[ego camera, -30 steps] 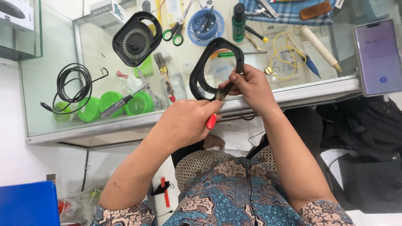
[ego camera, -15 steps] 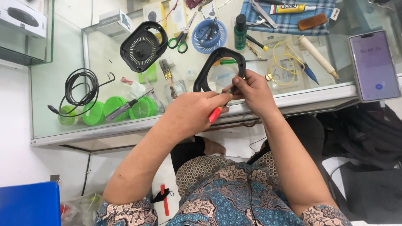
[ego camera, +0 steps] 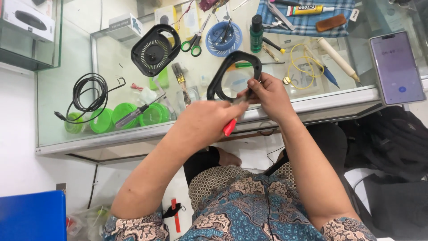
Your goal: Cleaning a circular plastic component using a small brush at a repair bench
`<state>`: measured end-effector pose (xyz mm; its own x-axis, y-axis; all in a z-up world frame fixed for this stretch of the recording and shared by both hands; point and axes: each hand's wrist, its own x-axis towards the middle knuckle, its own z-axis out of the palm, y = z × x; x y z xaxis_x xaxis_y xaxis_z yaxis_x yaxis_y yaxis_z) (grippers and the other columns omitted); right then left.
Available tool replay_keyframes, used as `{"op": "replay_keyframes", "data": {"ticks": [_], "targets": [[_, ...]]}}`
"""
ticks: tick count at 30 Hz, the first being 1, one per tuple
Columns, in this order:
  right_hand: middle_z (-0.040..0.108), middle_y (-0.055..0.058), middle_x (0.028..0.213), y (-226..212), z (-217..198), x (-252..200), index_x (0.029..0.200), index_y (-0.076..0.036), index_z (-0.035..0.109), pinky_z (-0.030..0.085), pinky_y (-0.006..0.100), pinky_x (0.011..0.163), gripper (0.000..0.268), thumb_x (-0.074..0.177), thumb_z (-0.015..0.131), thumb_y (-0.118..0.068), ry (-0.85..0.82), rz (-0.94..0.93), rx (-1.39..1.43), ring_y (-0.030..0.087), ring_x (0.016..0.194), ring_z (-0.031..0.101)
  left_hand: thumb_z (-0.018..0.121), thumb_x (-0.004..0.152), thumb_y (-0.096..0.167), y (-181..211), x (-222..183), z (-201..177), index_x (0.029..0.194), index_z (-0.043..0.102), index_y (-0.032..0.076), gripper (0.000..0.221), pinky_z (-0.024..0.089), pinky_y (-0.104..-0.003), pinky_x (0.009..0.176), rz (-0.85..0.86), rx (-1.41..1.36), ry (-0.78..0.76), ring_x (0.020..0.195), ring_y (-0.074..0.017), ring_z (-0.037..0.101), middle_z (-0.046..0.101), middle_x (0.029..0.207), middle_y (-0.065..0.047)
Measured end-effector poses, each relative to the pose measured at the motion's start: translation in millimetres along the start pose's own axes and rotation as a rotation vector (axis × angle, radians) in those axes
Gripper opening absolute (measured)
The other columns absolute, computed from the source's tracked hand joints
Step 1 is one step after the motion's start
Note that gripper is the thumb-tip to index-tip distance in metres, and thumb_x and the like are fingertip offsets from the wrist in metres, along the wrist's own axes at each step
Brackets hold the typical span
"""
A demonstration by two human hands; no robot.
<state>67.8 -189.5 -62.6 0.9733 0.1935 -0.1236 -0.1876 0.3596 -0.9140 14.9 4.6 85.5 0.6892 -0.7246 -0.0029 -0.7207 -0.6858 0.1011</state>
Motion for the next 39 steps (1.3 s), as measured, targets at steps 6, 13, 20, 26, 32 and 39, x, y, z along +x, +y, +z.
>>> {"op": "replay_keyframes", "data": {"ticks": [6, 13, 20, 26, 32, 39], "targets": [[0.072, 0.019, 0.084, 7, -3, 2, 0.101, -0.002, 0.056, 0.066, 0.046, 0.073, 0.023, 0.105, 0.065, -0.022, 0.011, -0.008, 0.007, 0.027, 0.079, 0.078, 0.063, 0.097, 0.025, -5, -6, -5, 0.109, 0.062, 0.016, 0.014, 0.060, -0.051, 0.071, -0.035, -0.182, -0.090, 0.080, -0.0399, 0.073, 0.071, 0.079, -0.012], [0.075, 0.017, 0.087, 8, -3, -3, 0.099, -0.005, 0.055, 0.066, 0.040, 0.074, 0.024, 0.106, 0.061, -0.027, 0.022, -0.001, -0.026, 0.027, 0.083, 0.078, 0.063, 0.092, 0.033, -3, -30, 11, 0.096, 0.066, 0.020, 0.014, 0.060, -0.050, 0.068, -0.176, -0.212, -0.240, 0.074, -0.0397, 0.072, 0.069, 0.070, -0.010], [0.075, 0.021, 0.084, 6, -4, 0, 0.097, -0.006, 0.055, 0.067, 0.035, 0.064, 0.028, 0.106, 0.059, -0.031, 0.027, 0.009, 0.052, 0.025, 0.074, 0.078, 0.071, 0.089, 0.025, -2, -84, 23, 0.112, 0.074, 0.021, 0.023, 0.060, -0.048, 0.075, -0.288, -0.865, 0.072, 0.085, -0.0437, 0.074, 0.079, 0.087, -0.016], [0.076, 0.023, 0.086, 15, -9, 5, 0.099, -0.004, 0.056, 0.068, 0.035, 0.064, 0.030, 0.106, 0.058, -0.033, -0.002, -0.004, 0.081, 0.025, 0.074, 0.078, 0.075, 0.090, 0.031, 8, -81, 58, 0.125, 0.075, 0.028, 0.035, 0.061, -0.029, 0.079, -0.411, -0.976, 0.522, 0.092, -0.0168, 0.078, 0.082, 0.099, -0.001], [0.074, 0.026, 0.089, 54, -40, 23, 0.104, 0.000, 0.058, 0.067, 0.040, 0.065, 0.029, 0.107, 0.058, -0.029, -0.068, -0.075, 0.046, 0.030, 0.076, 0.078, 0.074, 0.093, 0.021, 1, -27, 75, 0.125, 0.072, 0.021, 0.033, 0.063, -0.036, 0.077, -0.281, -0.708, 0.701, 0.088, -0.0300, 0.078, 0.079, 0.098, -0.009], [0.076, 0.023, 0.099, 11, -11, -2, 0.123, 0.000, 0.058, 0.067, 0.039, 0.075, 0.033, 0.108, 0.051, -0.029, -0.119, -0.039, 0.097, 0.028, 0.088, 0.078, 0.069, 0.098, 0.027, -4, -50, 78, 0.127, 0.071, 0.008, 0.035, 0.062, -0.031, 0.066, -0.492, -0.907, 1.043, 0.074, -0.0198, 0.075, 0.078, 0.092, -0.018]]}}
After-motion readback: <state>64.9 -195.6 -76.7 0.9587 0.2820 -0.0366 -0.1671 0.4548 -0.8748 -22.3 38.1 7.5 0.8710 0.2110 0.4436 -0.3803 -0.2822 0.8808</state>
